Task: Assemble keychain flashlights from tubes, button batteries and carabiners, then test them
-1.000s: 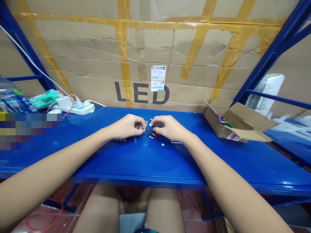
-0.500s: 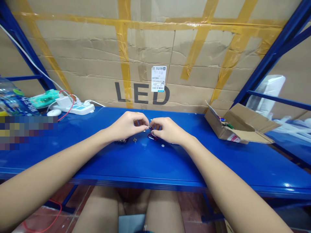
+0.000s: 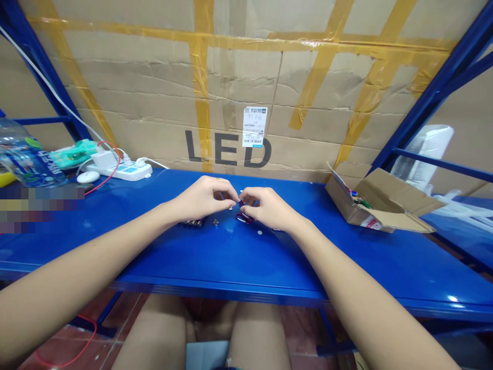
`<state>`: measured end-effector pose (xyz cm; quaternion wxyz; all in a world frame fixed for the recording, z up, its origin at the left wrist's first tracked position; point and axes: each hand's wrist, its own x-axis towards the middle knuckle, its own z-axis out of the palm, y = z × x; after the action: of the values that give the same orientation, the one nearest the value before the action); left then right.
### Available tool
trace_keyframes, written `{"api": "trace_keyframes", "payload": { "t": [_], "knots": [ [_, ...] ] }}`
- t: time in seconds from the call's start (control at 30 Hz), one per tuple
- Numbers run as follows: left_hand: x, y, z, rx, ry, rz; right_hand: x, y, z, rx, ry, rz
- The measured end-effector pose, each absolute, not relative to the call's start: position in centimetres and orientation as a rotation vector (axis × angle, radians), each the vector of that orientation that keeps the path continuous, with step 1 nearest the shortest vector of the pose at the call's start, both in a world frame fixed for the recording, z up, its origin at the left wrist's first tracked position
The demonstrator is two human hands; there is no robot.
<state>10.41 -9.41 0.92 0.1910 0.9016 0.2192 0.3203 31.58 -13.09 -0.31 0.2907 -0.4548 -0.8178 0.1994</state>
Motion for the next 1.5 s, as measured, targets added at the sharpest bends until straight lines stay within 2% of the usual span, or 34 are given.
{"api": "trace_keyframes", "payload": {
  "t": [0.27, 0.33, 0.43, 0.53, 0.67, 0.8, 1.2, 1.5],
  "knots": [
    [10.4, -9.1, 1.1, 2.426, 0.802, 0.929, 29.8, -12.7, -0.6, -1.167, -2.016, 0.626],
    [10.4, -9.0, 1.3, 2.376, 0.865, 1.056, 28.9, -12.4, -0.6, -1.197, -1.943, 0.535],
    [10.2, -8.8, 1.6, 2.217, 0.979, 1.423, 27.6, -12.5, -0.3, -1.335, -1.797, 0.200],
    [10.0, -8.2, 1.6, 2.019, 0.992, 1.588, 26.5, -12.9, 0.2, -1.436, -1.949, 0.187],
    [9.8, -6.9, 0.9, 1.942, 0.973, 1.557, 25.3, -13.3, 1.2, -1.485, -2.434, 0.339],
    [9.8, -6.3, 0.2, 1.973, 0.938, 1.539, 24.5, -13.2, 1.8, -1.574, -2.638, 0.394],
    [10.2, -7.4, 0.3, 1.958, 0.867, 1.434, 24.7, -13.6, 1.4, -1.651, -2.595, 0.312],
    [10.2, -7.1, 0.3, 1.962, 0.856, 1.428, 24.4, -13.3, 0.5, -1.419, -2.557, 0.258]
  ]
}}
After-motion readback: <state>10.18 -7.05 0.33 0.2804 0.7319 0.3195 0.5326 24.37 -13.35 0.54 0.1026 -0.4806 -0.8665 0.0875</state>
